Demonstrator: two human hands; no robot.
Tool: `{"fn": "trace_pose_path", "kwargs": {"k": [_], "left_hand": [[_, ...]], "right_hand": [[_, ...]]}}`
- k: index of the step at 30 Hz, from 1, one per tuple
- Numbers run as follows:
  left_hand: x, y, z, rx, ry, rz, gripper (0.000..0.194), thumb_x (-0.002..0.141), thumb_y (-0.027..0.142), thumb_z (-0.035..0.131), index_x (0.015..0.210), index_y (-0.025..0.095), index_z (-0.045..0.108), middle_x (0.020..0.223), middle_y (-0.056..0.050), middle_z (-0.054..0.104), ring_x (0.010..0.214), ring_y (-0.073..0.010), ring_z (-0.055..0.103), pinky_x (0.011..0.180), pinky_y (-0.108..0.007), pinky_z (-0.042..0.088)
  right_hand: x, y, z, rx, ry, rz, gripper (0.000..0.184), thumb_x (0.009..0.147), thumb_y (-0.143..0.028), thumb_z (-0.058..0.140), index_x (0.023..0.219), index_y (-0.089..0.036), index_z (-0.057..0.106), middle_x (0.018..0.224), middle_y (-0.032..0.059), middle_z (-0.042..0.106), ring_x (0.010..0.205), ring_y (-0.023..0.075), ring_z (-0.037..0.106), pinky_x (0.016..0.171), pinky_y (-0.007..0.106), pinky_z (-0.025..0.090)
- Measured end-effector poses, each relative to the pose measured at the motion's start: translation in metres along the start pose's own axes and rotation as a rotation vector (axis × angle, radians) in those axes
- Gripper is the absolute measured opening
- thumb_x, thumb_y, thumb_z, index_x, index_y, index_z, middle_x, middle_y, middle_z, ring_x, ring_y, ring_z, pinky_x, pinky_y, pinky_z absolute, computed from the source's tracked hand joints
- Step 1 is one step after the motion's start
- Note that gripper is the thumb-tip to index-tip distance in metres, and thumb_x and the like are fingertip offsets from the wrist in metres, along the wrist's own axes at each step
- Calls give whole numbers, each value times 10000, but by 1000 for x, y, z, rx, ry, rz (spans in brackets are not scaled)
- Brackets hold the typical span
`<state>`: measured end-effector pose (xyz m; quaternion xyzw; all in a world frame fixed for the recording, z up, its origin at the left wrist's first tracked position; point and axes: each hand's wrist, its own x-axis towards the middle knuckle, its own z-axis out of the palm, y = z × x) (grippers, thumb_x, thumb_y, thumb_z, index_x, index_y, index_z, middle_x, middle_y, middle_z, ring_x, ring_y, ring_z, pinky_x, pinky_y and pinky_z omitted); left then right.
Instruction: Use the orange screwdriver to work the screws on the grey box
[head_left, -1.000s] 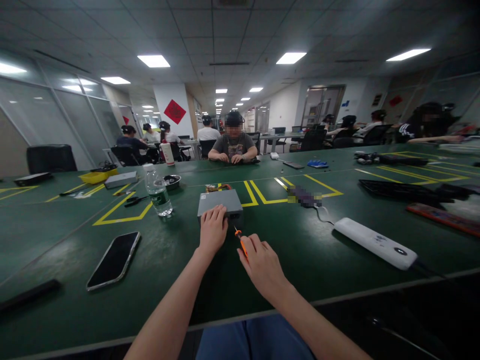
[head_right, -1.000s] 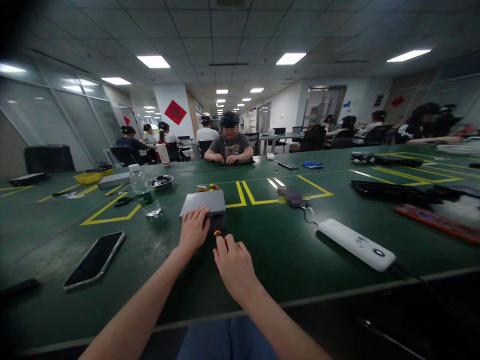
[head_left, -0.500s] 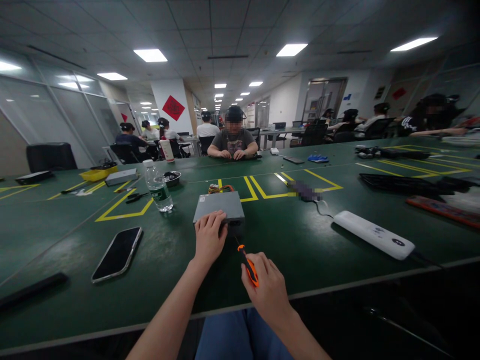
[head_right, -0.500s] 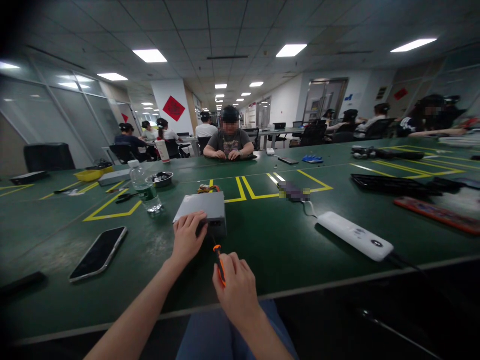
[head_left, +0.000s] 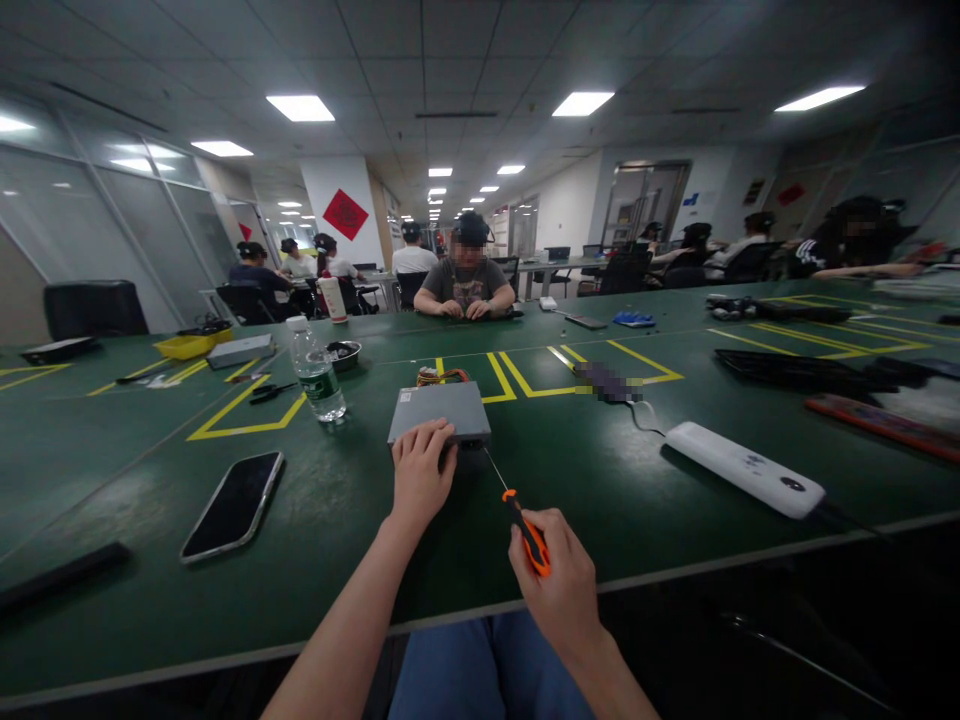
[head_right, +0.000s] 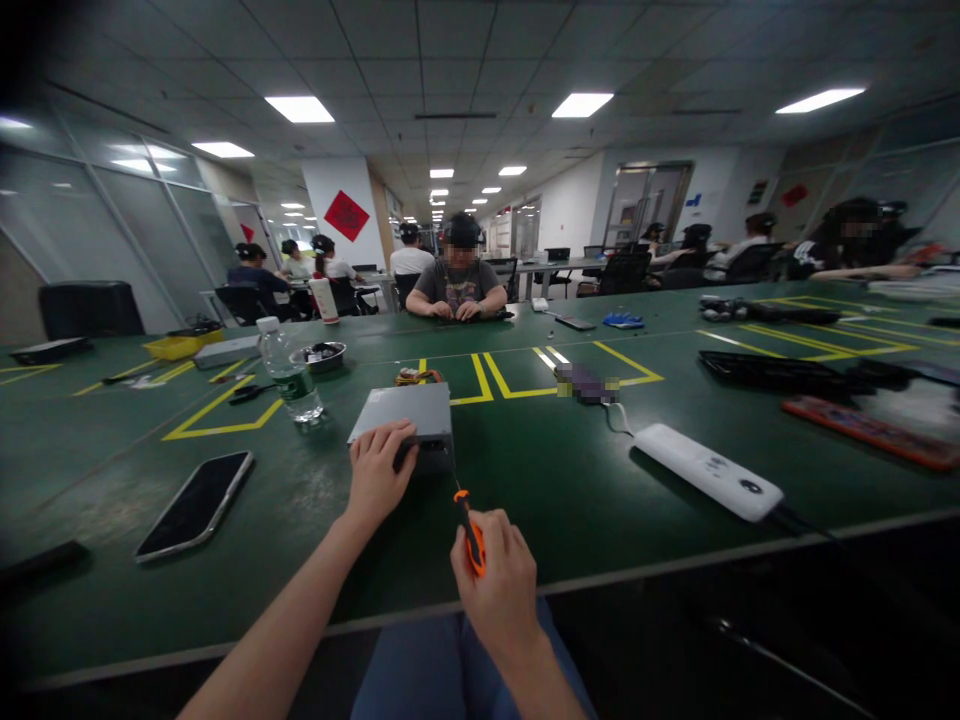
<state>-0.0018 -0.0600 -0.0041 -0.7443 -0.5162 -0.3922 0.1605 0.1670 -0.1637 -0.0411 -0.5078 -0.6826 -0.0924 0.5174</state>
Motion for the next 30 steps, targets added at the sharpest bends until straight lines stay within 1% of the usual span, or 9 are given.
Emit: {"fn": "trace_pose_path", "kwargs": {"k": [4, 6, 11, 13, 18, 20, 23, 27, 30], "left_hand": [[-2, -1, 1, -10, 6, -3, 259, 837, 240, 507, 1088, 257, 569, 1166, -44, 596, 1086, -228, 493, 940, -395, 324], [-2, 0, 1, -7, 12, -6, 260, 839, 240, 503, 1088, 264, 572, 1178, -47, 589, 1131, -228, 480, 992, -418, 282], [-3, 5, 0, 50, 32, -77, 240, 821, 259, 526, 1049, 292, 591, 1267, -58, 526, 1266, -275, 363, 1038, -574, 98], [-3, 6, -1, 48, 11, -108, 250, 820, 255, 524, 1060, 296, 581, 1269, -62, 523, 1269, -277, 354, 1013, -593, 129], [-3, 7, -1, 28, -20, -148, 263, 824, 264, 524, 1080, 293, 575, 1255, -79, 533, 1182, -270, 422, 933, -540, 267], [-2, 8, -2, 36, -16, -156, 256, 820, 269, 533, 1070, 293, 584, 1246, -80, 540, 1164, -273, 429, 921, -528, 273], [-2, 9, -2, 45, -19, -161, 251, 823, 280, 535, 1068, 299, 583, 1244, -67, 544, 1156, -268, 432, 903, -504, 280], [-2, 9, -1, 48, -10, -166, 243, 824, 291, 538, 1063, 310, 580, 1237, -48, 551, 1140, -261, 445, 875, -480, 289], [-2, 9, -1, 52, -4, -161, 242, 822, 298, 542, 1060, 311, 583, 1232, -51, 554, 1131, -265, 449, 864, -474, 287]], "right_hand": [[0, 0, 2, -10, 15, 10, 85, 889, -200, 432, 953, -169, 477, 776, 32, 528, 667, 155, 544, 621, 274, 465], [1, 0, 2, -21, 15, 5, 86, 890, -193, 425, 951, -165, 478, 774, 33, 524, 662, 155, 541, 617, 273, 463], [2, -3, 3, -66, -2, -43, 97, 881, -173, 428, 920, -169, 517, 779, 40, 534, 671, 159, 543, 625, 274, 458], [3, -5, 3, -90, -1, -54, 107, 879, -161, 428, 906, -170, 532, 778, 45, 537, 678, 164, 548, 628, 278, 458], [6, -10, 1, -129, 1, -58, 167, 903, -154, 386, 931, -165, 550, 828, 66, 518, 676, 160, 555, 588, 271, 477], [9, -14, -4, -135, -5, -67, 196, 916, -153, 366, 969, -167, 554, 877, 79, 519, 701, 159, 573, 578, 263, 491], [13, -22, -12, -123, -37, -86, 227, 932, -161, 351, 1051, -170, 544, 947, 97, 527, 784, 174, 603, 638, 282, 523], [13, -30, -17, -67, -155, -51, 312, 944, -212, 339, 1221, -143, 465, 1080, 149, 500, 921, 210, 608, 695, 299, 548], [9, -27, -15, -60, -153, -32, 331, 953, -220, 311, 1247, -122, 426, 1043, 154, 531, 907, 214, 616, 675, 297, 551]]}}
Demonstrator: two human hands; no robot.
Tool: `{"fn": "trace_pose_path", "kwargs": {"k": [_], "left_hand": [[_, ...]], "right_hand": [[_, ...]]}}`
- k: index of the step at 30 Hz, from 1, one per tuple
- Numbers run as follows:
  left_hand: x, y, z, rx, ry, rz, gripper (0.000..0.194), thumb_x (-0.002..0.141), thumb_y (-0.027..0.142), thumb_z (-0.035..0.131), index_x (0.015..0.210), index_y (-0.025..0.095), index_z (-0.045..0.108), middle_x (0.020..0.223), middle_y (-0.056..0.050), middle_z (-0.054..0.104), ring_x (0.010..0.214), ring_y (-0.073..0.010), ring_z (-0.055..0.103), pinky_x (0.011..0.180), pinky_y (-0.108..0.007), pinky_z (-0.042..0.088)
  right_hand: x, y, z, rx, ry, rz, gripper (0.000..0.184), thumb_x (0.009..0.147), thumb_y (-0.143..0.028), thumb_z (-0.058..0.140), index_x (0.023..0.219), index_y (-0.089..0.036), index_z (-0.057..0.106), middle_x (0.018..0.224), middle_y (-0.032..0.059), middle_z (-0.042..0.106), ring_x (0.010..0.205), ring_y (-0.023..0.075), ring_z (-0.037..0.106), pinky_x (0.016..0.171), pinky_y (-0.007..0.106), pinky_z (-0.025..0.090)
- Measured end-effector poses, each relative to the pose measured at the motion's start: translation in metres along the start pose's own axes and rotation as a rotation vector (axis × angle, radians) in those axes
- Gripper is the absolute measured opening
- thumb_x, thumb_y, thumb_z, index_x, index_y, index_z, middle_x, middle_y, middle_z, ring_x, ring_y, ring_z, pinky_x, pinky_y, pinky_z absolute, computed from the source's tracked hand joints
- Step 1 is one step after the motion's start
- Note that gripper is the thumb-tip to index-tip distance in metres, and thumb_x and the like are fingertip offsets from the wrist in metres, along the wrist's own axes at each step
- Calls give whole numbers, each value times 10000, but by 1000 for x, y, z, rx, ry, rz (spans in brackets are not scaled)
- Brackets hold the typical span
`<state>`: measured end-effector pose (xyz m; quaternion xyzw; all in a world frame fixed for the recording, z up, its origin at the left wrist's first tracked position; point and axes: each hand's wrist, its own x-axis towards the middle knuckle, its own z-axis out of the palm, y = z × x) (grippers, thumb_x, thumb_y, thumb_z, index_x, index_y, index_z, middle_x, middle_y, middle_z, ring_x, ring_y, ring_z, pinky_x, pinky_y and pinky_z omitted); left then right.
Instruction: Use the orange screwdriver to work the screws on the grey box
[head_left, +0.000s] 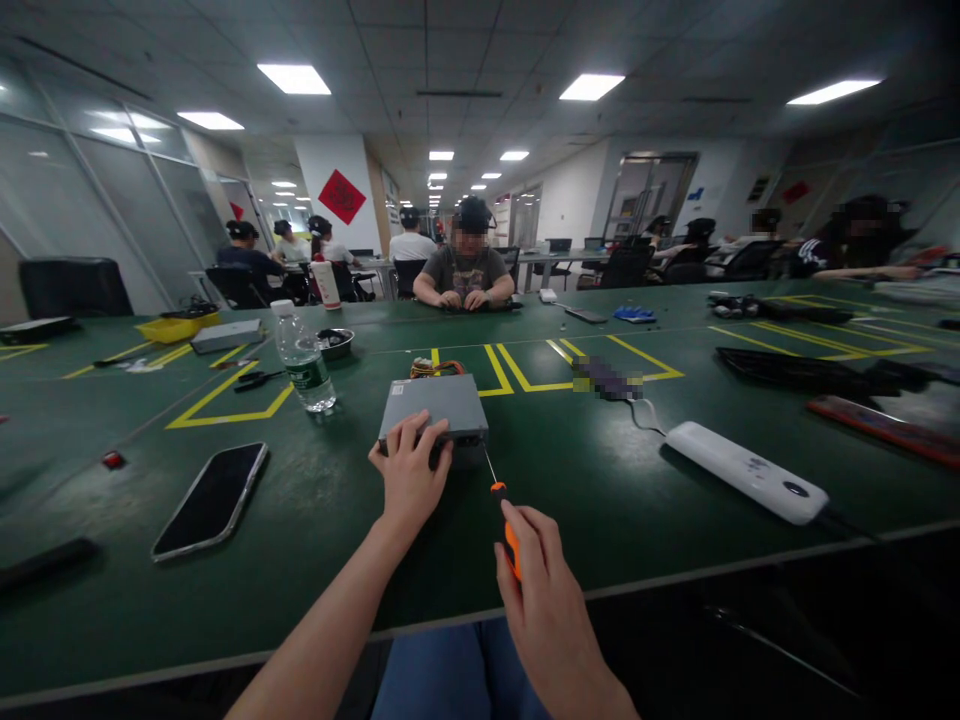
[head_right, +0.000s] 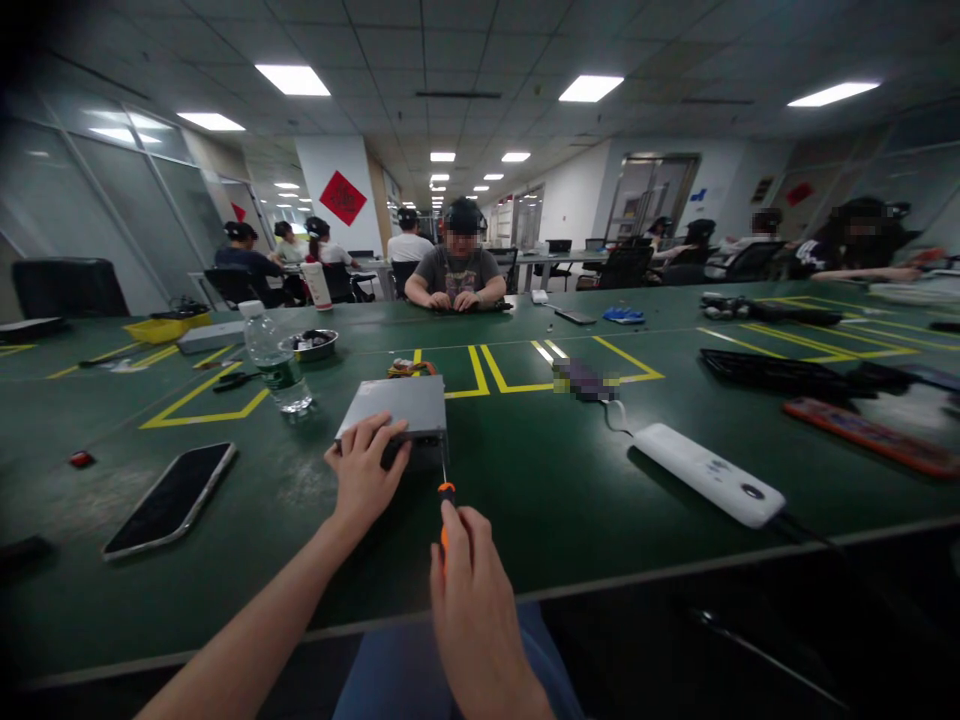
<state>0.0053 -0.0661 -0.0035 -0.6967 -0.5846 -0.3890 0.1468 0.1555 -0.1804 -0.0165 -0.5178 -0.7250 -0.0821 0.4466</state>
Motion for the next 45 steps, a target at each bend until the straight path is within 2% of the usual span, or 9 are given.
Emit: {"fn": "trace_pose_path", "kwargs": {"k": [6, 10, 13, 16, 21, 25, 30, 39, 45], "left_hand": [[0, -1, -1, 10, -10, 7, 256, 815, 294, 549, 1068, 309, 589, 1234, -52, 551, 1130, -273, 447, 868, -469, 283], [0, -1, 0, 7, -10, 5, 244, 816, 301, 547, 1055, 309, 595, 1232, -51, 552, 1131, -271, 447, 866, -464, 279], [0, -1, 1, 5, -6, 10, 241, 816, 302, 547, 1052, 307, 597, 1231, -53, 552, 1128, -269, 450, 870, -462, 274], [0, -2, 1, 5, -6, 9, 240, 820, 303, 543, 1054, 314, 591, 1236, -44, 548, 1132, -263, 448, 872, -462, 269], [0, -2, 1, 0, -13, 8, 240, 824, 308, 539, 1058, 314, 587, 1244, -47, 541, 1139, -263, 442, 873, -465, 266], [0, -2, 3, -8, -9, 0, 246, 809, 304, 557, 1052, 316, 596, 1233, -48, 544, 1129, -267, 447, 880, -465, 269], [0, -2, 4, -20, -9, -3, 248, 810, 304, 558, 1056, 310, 596, 1226, -60, 550, 1120, -267, 447, 891, -471, 255], [0, -2, 4, -22, -17, -8, 249, 808, 303, 554, 1056, 307, 577, 1235, -47, 543, 1140, -264, 436, 906, -470, 248], [0, -3, 4, -26, -17, -5, 240, 815, 306, 546, 1053, 309, 573, 1226, -44, 550, 1140, -261, 439, 906, -473, 245]], "right_hand": [[0, 8, -2, -83, 43, 5, 283, 962, -336, 317, 1095, -151, 485, 802, 87, 596, 626, 192, 608, 547, 301, 520], [2, 0, -3, -24, 87, 10, 274, 931, -270, 349, 1130, -118, 460, 1056, 183, 518, 889, 251, 594, 677, 384, 541], [2, -1, 3, 33, 132, -77, 279, 912, -157, 369, 1175, -153, 462, 1092, 160, 507, 998, 241, 567, 751, 381, 538], [1, 4, 8, 21, 130, -154, 255, 912, -152, 417, 1133, -205, 533, 1092, 131, 521, 984, 229, 585, 737, 345, 547], [-1, 4, 4, 116, 88, -79, 200, 922, -222, 420, 1066, -188, 555, 1118, 137, 494, 961, 215, 598, 734, 330, 556], [-3, -1, 4, 117, 38, -55, 292, 914, -168, 374, 1184, -134, 481, 1248, 193, 436, 1073, 240, 558, 779, 356, 549], [-5, 7, 11, 98, 71, -187, 334, 899, -146, 458, 1231, -173, 474, 1247, 168, 520, 1076, 244, 567, 808, 368, 529], [-6, 3, 8, 202, -31, -125, 362, 908, -176, 361, 1260, -131, 432, 1348, 192, 383, 1216, 273, 446, 877, 422, 499], [-4, 7, 6, 166, 108, -160, 419, 896, -193, 492, 1308, -160, 423, 1217, 151, 532, 1100, 247, 546, 851, 377, 521]]}}
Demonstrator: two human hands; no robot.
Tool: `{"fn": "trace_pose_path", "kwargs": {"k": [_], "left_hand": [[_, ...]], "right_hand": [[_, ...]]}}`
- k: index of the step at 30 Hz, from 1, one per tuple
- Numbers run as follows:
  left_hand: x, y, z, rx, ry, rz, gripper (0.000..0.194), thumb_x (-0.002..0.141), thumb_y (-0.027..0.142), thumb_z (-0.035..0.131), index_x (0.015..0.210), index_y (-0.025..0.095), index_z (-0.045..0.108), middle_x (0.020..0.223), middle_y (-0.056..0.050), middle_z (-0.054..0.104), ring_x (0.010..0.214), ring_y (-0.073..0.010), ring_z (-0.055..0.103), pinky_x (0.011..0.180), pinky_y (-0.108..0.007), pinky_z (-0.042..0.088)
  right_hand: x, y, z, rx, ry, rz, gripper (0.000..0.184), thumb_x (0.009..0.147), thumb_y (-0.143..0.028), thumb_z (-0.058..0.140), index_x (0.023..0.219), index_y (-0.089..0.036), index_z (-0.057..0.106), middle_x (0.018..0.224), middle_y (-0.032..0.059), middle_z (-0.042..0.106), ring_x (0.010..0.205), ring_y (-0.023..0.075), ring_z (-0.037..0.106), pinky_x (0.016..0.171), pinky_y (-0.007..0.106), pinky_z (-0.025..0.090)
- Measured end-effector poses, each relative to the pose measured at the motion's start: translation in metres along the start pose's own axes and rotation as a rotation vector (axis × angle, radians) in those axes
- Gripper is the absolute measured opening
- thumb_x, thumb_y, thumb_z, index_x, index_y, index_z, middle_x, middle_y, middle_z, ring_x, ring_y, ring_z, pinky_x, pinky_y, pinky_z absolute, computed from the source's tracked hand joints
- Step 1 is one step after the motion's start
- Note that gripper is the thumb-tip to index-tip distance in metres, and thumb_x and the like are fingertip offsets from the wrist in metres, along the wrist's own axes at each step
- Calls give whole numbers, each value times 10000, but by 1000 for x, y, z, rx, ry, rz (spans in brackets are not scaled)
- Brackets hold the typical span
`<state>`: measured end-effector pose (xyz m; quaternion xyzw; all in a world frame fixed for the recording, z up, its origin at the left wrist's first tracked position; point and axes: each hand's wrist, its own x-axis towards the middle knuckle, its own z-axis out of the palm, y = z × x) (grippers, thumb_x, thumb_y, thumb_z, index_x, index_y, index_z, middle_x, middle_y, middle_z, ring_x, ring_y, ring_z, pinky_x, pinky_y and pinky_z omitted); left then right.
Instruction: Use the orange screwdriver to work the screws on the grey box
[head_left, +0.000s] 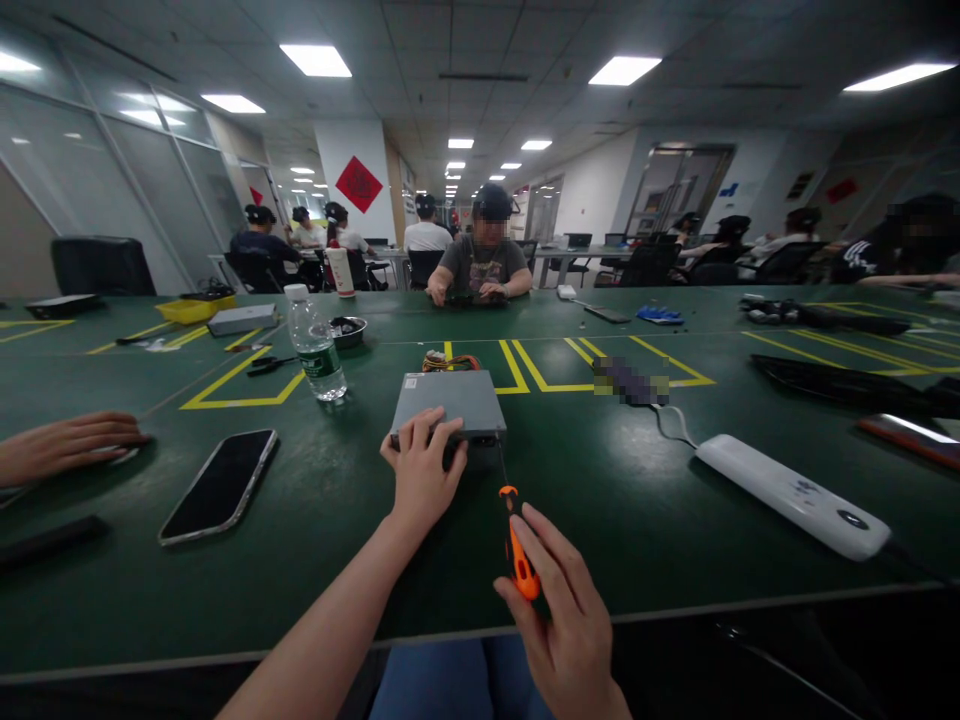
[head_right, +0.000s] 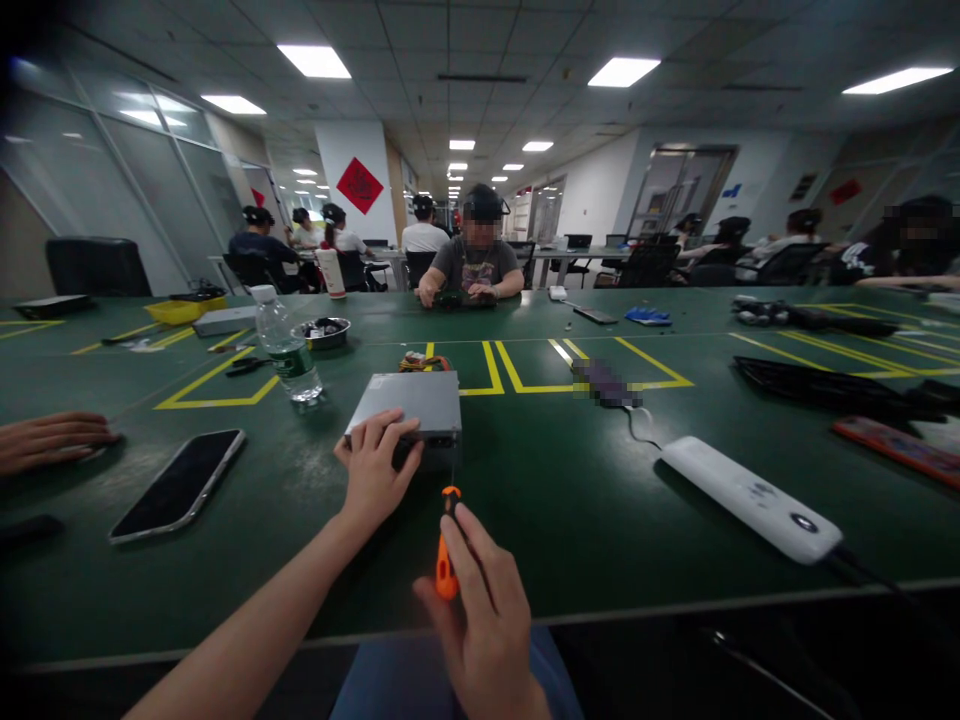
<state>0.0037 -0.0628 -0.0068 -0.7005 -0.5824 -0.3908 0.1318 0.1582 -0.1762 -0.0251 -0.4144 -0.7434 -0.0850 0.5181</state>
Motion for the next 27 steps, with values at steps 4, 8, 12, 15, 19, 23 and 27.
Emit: {"fn": "trace_pose_path", "kwargs": {"k": [4, 8, 12, 15, 19, 23, 27], "left_hand": [[0, 0, -1, 4, -4, 2, 239, 808, 304, 557, 1046, 301, 578, 1224, -47, 551, 1134, -262, 442, 910, -473, 242], [1, 1, -2, 2, -5, 2, 245, 807, 302, 557, 1050, 296, 580, 1225, -54, 549, 1128, -265, 445, 906, -475, 244], [1, 3, -3, -4, -2, 4, 236, 813, 298, 546, 1045, 296, 586, 1210, -49, 555, 1123, -263, 452, 906, -473, 254], [1, 2, -3, -3, -2, 0, 239, 808, 296, 553, 1045, 295, 584, 1213, -51, 554, 1128, -264, 449, 906, -474, 255], [0, 1, -1, -1, -6, -2, 248, 804, 291, 559, 1052, 301, 574, 1229, -46, 546, 1141, -263, 441, 899, -474, 257], [0, 1, -1, 1, -2, 5, 247, 808, 300, 556, 1054, 302, 571, 1230, -46, 546, 1148, -263, 437, 903, -477, 251], [1, 1, -2, -7, -6, 13, 239, 813, 304, 549, 1051, 306, 571, 1222, -37, 549, 1145, -259, 442, 901, -475, 254]], "right_hand": [[3, -1, -4, 71, 84, -24, 372, 874, -83, 501, 1226, -204, 504, 1178, 116, 561, 1049, 206, 582, 805, 324, 545], [4, -7, -5, 21, 63, -39, 320, 868, -91, 514, 1173, -184, 535, 1162, 122, 572, 1046, 206, 590, 793, 322, 560], [2, -6, 0, -46, 133, -50, 255, 839, -61, 537, 1078, -148, 560, 1056, 119, 622, 945, 183, 633, 743, 281, 571], [2, 0, 2, -93, 187, -36, 162, 825, -105, 587, 982, -136, 560, 927, 112, 628, 807, 182, 642, 660, 285, 568], [4, 2, -1, -185, 89, 49, 174, 917, -169, 429, 992, -154, 586, 944, 119, 557, 786, 188, 619, 608, 295, 548], [4, -5, -2, -165, 15, 122, 222, 938, -227, 392, 1045, -139, 565, 1089, 155, 482, 869, 191, 611, 637, 276, 550], [4, -6, 0, -179, 6, 86, 244, 938, -168, 379, 1136, -147, 519, 1052, 130, 529, 941, 189, 596, 711, 272, 534]]}}
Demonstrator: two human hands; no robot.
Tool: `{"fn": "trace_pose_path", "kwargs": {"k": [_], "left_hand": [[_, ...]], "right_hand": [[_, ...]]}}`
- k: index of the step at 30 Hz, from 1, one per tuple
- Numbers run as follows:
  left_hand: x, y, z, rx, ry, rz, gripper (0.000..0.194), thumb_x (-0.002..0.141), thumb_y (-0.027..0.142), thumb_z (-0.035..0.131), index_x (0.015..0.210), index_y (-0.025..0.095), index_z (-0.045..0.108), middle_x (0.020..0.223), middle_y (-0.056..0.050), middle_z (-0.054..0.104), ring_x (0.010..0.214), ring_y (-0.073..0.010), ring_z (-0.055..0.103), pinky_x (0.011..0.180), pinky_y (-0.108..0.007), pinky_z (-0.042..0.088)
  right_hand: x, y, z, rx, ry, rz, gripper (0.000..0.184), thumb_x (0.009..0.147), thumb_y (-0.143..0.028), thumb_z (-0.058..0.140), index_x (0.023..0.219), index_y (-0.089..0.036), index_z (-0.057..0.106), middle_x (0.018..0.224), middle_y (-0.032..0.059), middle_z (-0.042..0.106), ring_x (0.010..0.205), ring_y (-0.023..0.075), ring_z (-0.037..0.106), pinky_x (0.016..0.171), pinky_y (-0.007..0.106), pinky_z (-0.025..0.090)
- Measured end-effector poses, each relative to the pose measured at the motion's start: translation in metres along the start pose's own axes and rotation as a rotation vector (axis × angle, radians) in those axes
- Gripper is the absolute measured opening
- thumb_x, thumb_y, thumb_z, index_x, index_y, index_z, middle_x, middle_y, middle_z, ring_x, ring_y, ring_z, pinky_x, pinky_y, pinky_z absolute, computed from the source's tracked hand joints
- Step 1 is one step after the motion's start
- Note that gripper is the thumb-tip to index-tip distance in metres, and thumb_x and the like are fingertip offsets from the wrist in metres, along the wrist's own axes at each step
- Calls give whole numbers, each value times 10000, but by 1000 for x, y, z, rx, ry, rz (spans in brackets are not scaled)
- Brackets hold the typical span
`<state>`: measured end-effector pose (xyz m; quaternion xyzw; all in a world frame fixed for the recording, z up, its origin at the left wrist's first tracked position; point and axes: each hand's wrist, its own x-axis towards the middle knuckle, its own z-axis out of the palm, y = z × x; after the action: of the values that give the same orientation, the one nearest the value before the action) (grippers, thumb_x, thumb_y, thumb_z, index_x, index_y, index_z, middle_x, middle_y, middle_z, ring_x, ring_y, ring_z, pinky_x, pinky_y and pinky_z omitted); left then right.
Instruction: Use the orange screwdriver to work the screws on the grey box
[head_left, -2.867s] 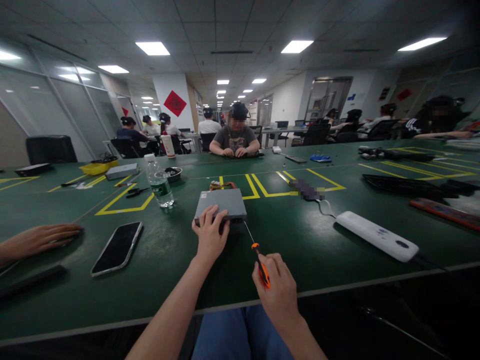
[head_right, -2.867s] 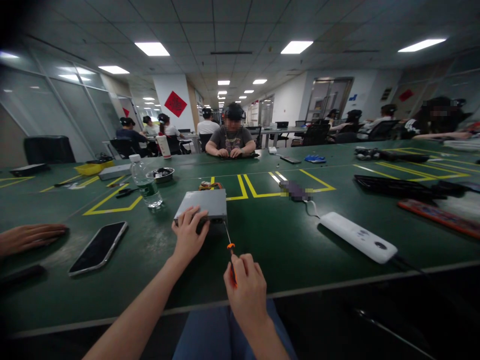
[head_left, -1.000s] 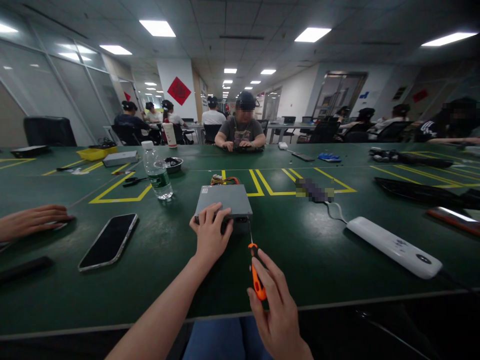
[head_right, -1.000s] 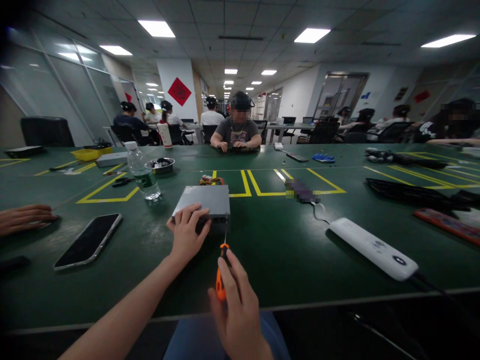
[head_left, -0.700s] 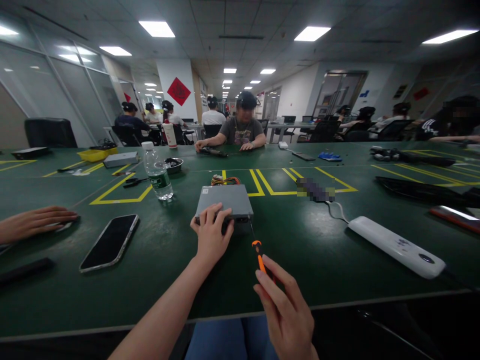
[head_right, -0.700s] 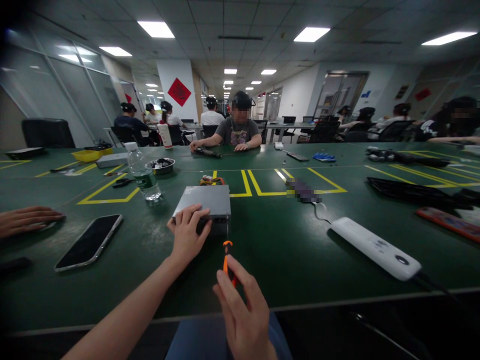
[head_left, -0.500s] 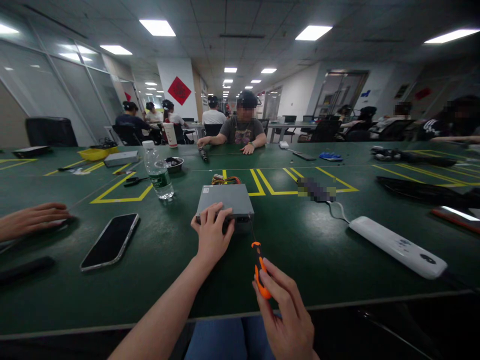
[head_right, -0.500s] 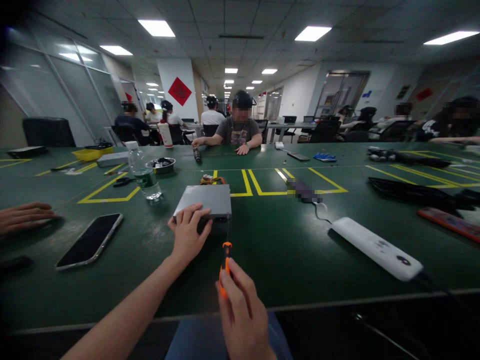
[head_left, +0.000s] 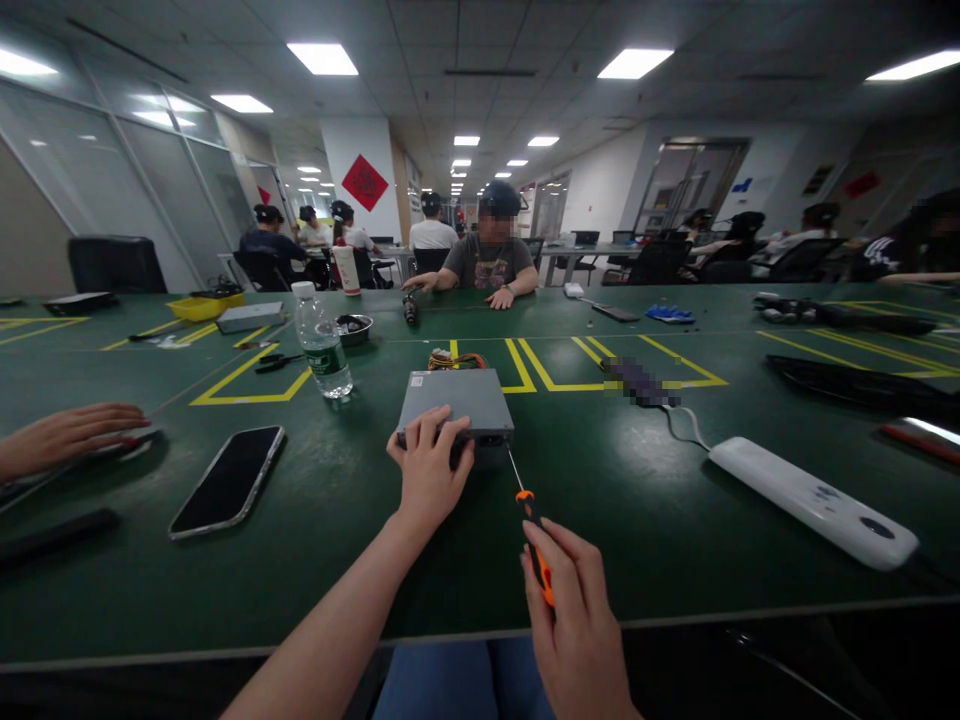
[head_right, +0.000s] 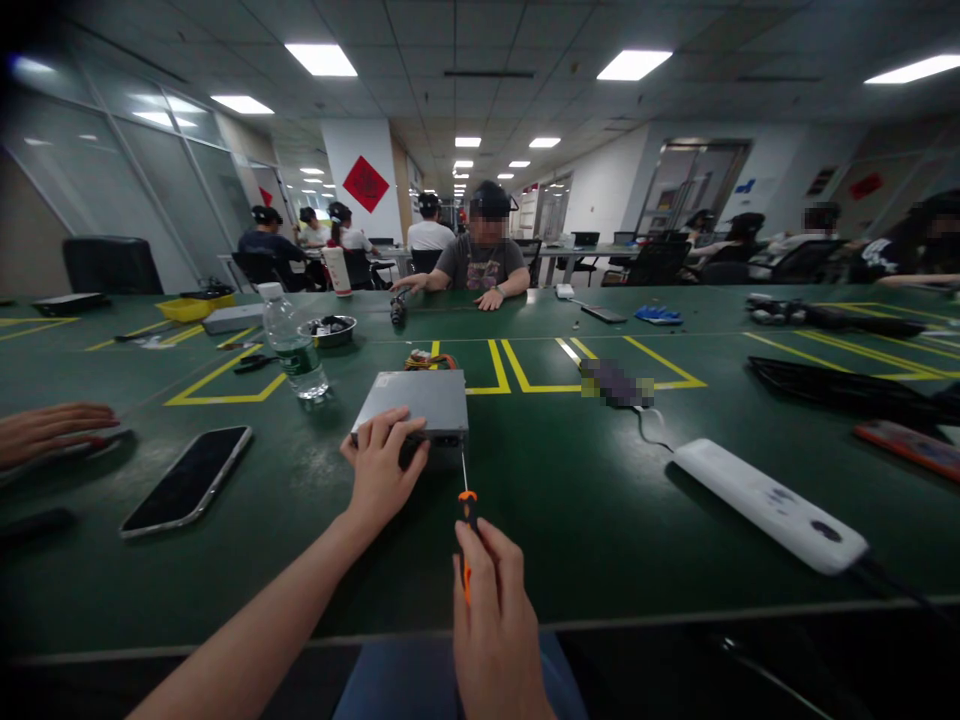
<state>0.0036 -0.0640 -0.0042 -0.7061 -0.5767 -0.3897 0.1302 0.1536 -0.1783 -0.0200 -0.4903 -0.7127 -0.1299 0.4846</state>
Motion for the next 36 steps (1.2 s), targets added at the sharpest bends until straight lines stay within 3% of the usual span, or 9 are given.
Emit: {"fn": "trace_pose_path", "kwargs": {"k": [6, 9, 13, 16, 20, 23, 27, 32, 36], "left_hand": [[0, 0, 0, -5, 0, -7, 256, 814, 310, 550, 1069, 312, 565, 1230, -36, 553, 1153, -262, 441, 924, -496, 237], [1, 0, 0, -4, 16, 4, 290, 820, 315, 543, 1110, 314, 551, 1215, -31, 569, 1144, -253, 458, 967, -507, 203], [2, -1, -1, 1, 44, 49, 300, 817, 312, 545, 1116, 287, 560, 1175, -43, 596, 1122, -244, 494, 1037, -514, 121], [2, -3, -1, 7, 47, 86, 299, 821, 307, 539, 1117, 266, 559, 1160, -49, 600, 1141, -237, 490, 1067, -507, 79], [3, -4, 0, 11, 30, 113, 305, 831, 304, 522, 1129, 247, 550, 1187, -63, 582, 1195, -236, 448, 1056, -463, 162], [3, -4, 0, 11, 21, 105, 298, 830, 303, 519, 1122, 253, 553, 1205, -62, 570, 1195, -240, 445, 1005, -442, 234], [4, -3, -1, 11, 19, 105, 300, 826, 299, 525, 1121, 260, 559, 1207, -65, 569, 1155, -243, 469, 975, -435, 257], [4, -2, -3, 18, 11, 91, 297, 830, 301, 517, 1122, 264, 560, 1213, -61, 568, 1140, -241, 474, 975, -433, 255], [4, -1, -3, 22, 16, 86, 304, 822, 298, 523, 1122, 267, 564, 1209, -57, 571, 1128, -247, 481, 963, -435, 265]], "right_hand": [[2, 12, -1, -26, -18, 27, 260, 944, -321, 422, 1105, -156, 542, 785, 55, 578, 633, 163, 574, 567, 285, 486], [0, 11, 3, -6, -41, 47, 273, 926, -361, 436, 1077, -163, 548, 927, 99, 559, 760, 193, 596, 621, 313, 513], [-4, 6, 9, 61, 4, 48, 242, 915, -211, 423, 1143, -158, 488, 1094, 136, 510, 987, 221, 571, 768, 359, 525], [-4, 8, 8, 105, 19, 21, 286, 919, -160, 424, 1204, -170, 448, 1096, 119, 539, 1007, 203, 573, 790, 330, 525], [0, 16, 0, 86, 3, 79, 201, 941, -230, 412, 1110, -189, 514, 948, 79, 570, 828, 170, 622, 655, 263, 536], [3, 15, -2, 90, -23, 114, 196, 935, -273, 412, 1074, -175, 510, 981, 102, 533, 815, 181, 619, 601, 266, 536], [1, 6, 4, 106, 16, 136, 180, 908, -206, 419, 1072, -154, 473, 1072, 147, 466, 923, 217, 591, 642, 318, 546], [0, 8, 5, 130, 68, 47, 236, 891, -142, 474, 1124, -174, 477, 1033, 105, 550, 938, 195, 598, 728, 303, 534], [3, 18, -2, 56, 47, 24, 160, 900, -256, 524, 1041, -189, 558, 832, 43, 578, 703, 144, 603, 600, 233, 497]]}}
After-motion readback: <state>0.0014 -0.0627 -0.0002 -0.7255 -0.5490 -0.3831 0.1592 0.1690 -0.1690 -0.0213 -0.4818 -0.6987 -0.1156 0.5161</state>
